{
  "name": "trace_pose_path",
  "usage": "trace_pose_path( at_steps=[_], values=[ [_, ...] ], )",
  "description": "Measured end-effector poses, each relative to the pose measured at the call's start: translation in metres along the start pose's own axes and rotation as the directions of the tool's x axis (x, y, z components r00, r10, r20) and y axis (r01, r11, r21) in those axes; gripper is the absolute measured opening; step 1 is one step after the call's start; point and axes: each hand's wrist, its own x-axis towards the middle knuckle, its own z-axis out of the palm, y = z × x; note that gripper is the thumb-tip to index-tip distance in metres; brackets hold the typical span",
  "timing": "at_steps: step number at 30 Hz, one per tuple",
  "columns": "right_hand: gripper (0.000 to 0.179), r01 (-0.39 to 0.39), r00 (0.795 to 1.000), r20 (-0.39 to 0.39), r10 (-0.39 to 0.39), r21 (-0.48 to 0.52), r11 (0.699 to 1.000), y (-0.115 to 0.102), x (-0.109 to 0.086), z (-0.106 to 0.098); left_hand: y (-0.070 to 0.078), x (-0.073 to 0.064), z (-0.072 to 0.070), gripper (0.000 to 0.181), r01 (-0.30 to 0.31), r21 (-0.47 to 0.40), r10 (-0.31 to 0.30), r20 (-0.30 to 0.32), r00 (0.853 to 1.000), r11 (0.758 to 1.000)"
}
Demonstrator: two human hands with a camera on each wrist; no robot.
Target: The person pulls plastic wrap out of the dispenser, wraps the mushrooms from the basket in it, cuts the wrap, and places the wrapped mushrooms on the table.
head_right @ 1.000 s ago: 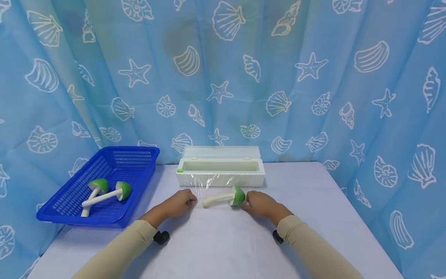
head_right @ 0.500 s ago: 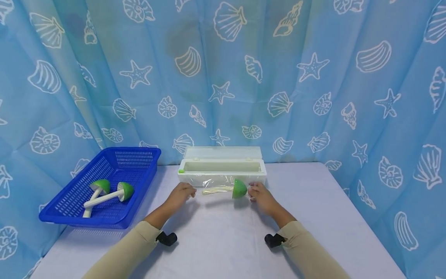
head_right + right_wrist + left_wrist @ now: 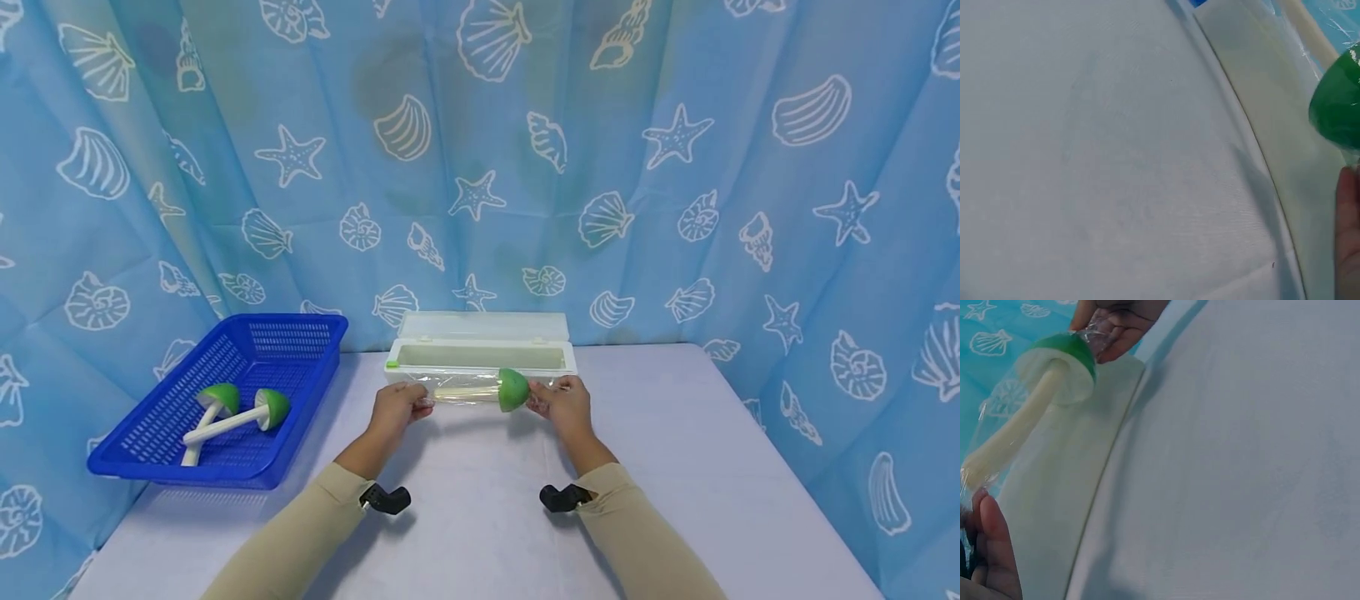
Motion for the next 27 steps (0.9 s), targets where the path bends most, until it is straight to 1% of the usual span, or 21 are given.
trace_pose_path(
  at_steps=[2,3,4,5,6,8,10,12,14,15,18,21,23,25,27],
  values=[
    [0.048,-0.036,0.999,0.027,0.035,0.026,0.999,-0.001,-0.001,-0.001,-0.002,0.001,0.001,0.008,0.017,-0.027,-0.016,0.023,1.0,1.0],
    [0.053,-0.05,0.998,0.042,0.049,0.022,0.998,-0.001,-0.001,-0.001,-0.003,0.001,0.001,0.007,0.021,-0.04,-0.019,0.043,0.999,0.999],
    [0.057,-0.063,0.996,0.058,0.063,0.008,0.998,-0.002,-0.002,-0.001,-0.004,0.002,0.001,0.005,0.027,-0.05,-0.024,0.068,0.997,0.998],
    [0.055,-0.067,0.995,0.074,0.069,-0.02,0.998,-0.002,-0.002,-0.002,-0.005,0.002,0.001,0.005,0.035,-0.069,-0.028,0.096,0.995,0.997],
    [0.053,-0.069,0.993,0.094,0.073,-0.048,0.996,-0.002,-0.003,-0.002,-0.005,0.003,0.002,0.009,0.04,-0.091,-0.028,0.128,0.991,0.995],
    [0.051,-0.068,0.986,0.146,0.079,-0.08,0.995,-0.001,-0.004,-0.003,-0.006,0.003,0.004,0.022,0.059,-0.136,-0.033,0.188,0.982,0.989],
    [0.05,-0.056,0.975,0.207,0.079,-0.116,0.992,-0.001,-0.006,-0.003,-0.006,0.003,0.007,0.034,0.075,-0.144,-0.038,0.243,0.969,0.987],
    [0.049,-0.043,0.961,0.265,0.076,-0.129,0.991,0.0,-0.008,-0.001,-0.006,0.001,0.01,0.045,0.081,-0.137,-0.043,0.264,0.964,0.987],
    [0.049,-0.031,0.952,0.297,0.071,-0.137,0.99,0.0,-0.01,0.001,-0.007,0.001,0.014,0.048,0.083,-0.114,-0.051,0.259,0.965,0.99],
    [0.05,-0.022,0.95,0.306,0.064,-0.139,0.99,0.0,-0.011,0.003,-0.007,0.0,0.015,0.044,0.076,-0.101,-0.049,0.253,0.966,0.992],
    [0.053,-0.003,0.947,0.316,0.052,-0.154,0.988,0.0,-0.013,0.008,-0.009,-0.001,0.017,0.036,0.074,-0.093,-0.054,0.203,0.978,0.993],
    [0.055,-0.001,0.952,0.299,0.056,-0.182,0.983,0.001,-0.014,0.012,-0.011,-0.001,0.017,0.036,0.07,-0.065,-0.058,0.16,0.985,0.995],
    [0.053,-0.003,0.957,0.285,0.062,-0.202,0.979,0.002,-0.013,0.012,-0.013,-0.001,0.016,0.036,0.065,-0.04,-0.059,0.143,0.988,0.997],
    [0.049,-0.009,0.964,0.257,0.063,-0.208,0.978,0.002,-0.012,0.01,-0.013,-0.001,0.015,0.035,0.054,-0.027,-0.05,0.124,0.991,0.998],
    [0.047,0.002,0.969,0.241,0.055,-0.231,0.973,0.0,-0.01,0.008,-0.013,0.0,0.014,0.03,0.039,-0.024,-0.037,0.089,0.995,0.999]
  ],
)
